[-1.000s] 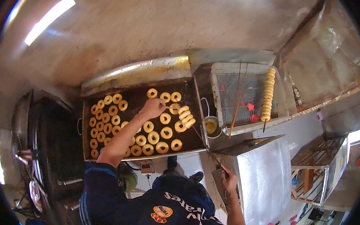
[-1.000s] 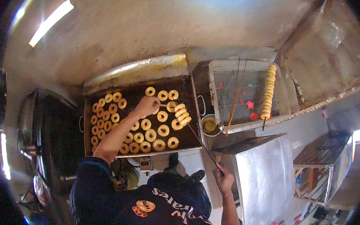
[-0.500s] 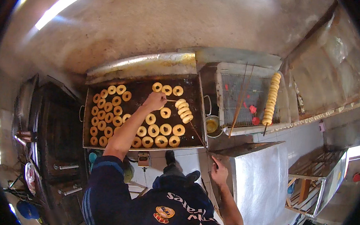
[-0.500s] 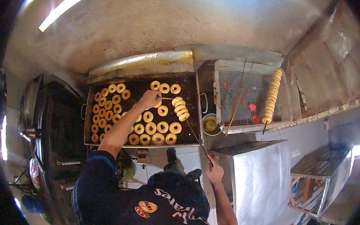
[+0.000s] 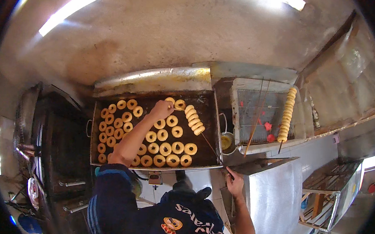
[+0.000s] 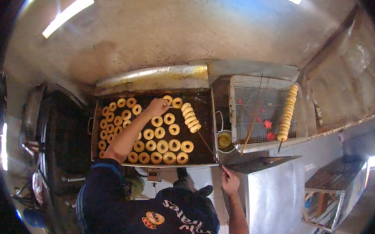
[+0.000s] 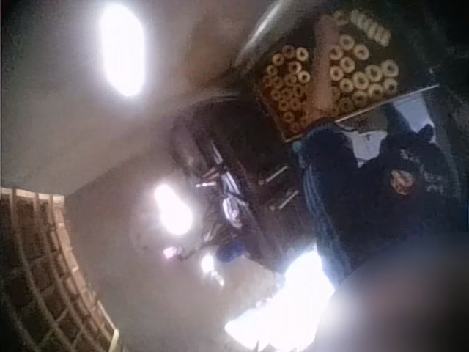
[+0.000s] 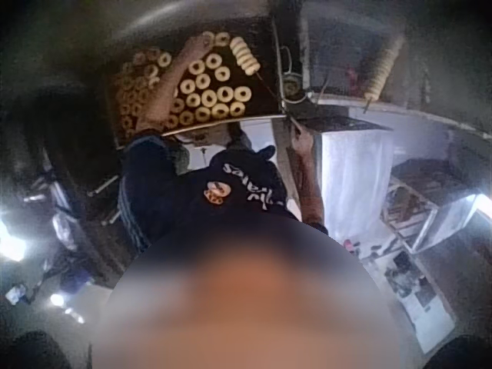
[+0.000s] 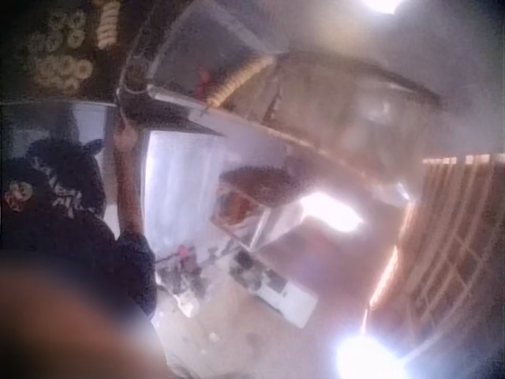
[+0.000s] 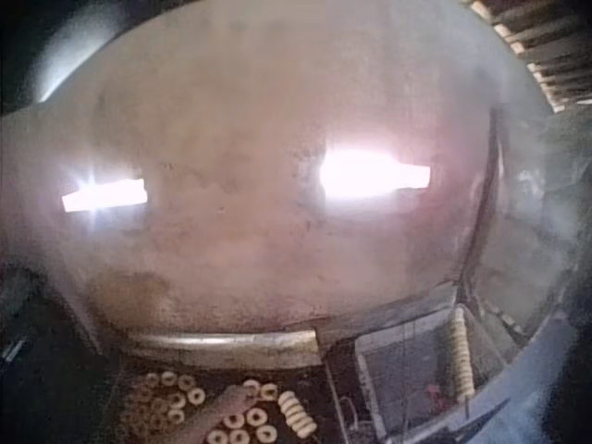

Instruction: The person transfers raw doughnut rings from a wooden board onto a metal tray, then uses a long metal skewer to thread the rings into a spiral stack. The person repeats this process, filling the skewer and placing it on a rack.

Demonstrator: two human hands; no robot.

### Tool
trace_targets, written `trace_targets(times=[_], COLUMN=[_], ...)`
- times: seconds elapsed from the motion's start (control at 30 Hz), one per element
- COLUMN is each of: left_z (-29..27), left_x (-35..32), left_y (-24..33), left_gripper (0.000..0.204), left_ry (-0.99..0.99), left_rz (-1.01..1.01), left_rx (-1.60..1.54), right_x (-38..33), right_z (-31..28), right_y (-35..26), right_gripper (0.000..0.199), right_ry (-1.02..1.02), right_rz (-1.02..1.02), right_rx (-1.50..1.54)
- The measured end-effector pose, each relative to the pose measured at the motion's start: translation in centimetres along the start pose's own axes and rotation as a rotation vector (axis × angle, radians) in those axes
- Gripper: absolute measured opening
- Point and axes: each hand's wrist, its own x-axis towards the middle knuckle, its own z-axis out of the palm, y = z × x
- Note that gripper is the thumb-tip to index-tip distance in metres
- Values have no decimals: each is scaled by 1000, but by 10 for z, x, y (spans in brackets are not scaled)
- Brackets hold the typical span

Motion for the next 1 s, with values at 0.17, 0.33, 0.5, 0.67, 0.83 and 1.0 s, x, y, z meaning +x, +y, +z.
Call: trace_targets(times=[0.17, 0.33, 0.5, 0.67, 0.83, 1.0], left_z=[-14, -17, -29, -42, -38, -85], left_x=[-14, 14, -29, -37, -7, -43], left_y=[-1, -29, -44, -56, -91, -78], left_gripper=[20, 16, 20, 19, 20, 25], left_ry=[70, 95, 25, 108, 86, 86], left_rz=[-76, -153, -79, -107, -242, -219], left_rx=[40, 95, -75, 118, 89, -141], right_x=[3, 7, 35, 38, 45, 53], right_z=[2, 12, 30, 23, 29, 40], right_y=[-19, -30, -25, -37, -40, -8], right_gripper=[48, 48, 46, 44, 43, 37], right_ry=[-96, -126, -77, -198, -136, -71], right_rz=[43, 70, 21, 126, 8, -57], right_rx=[-265, -273, -50, -296, -210, 46])
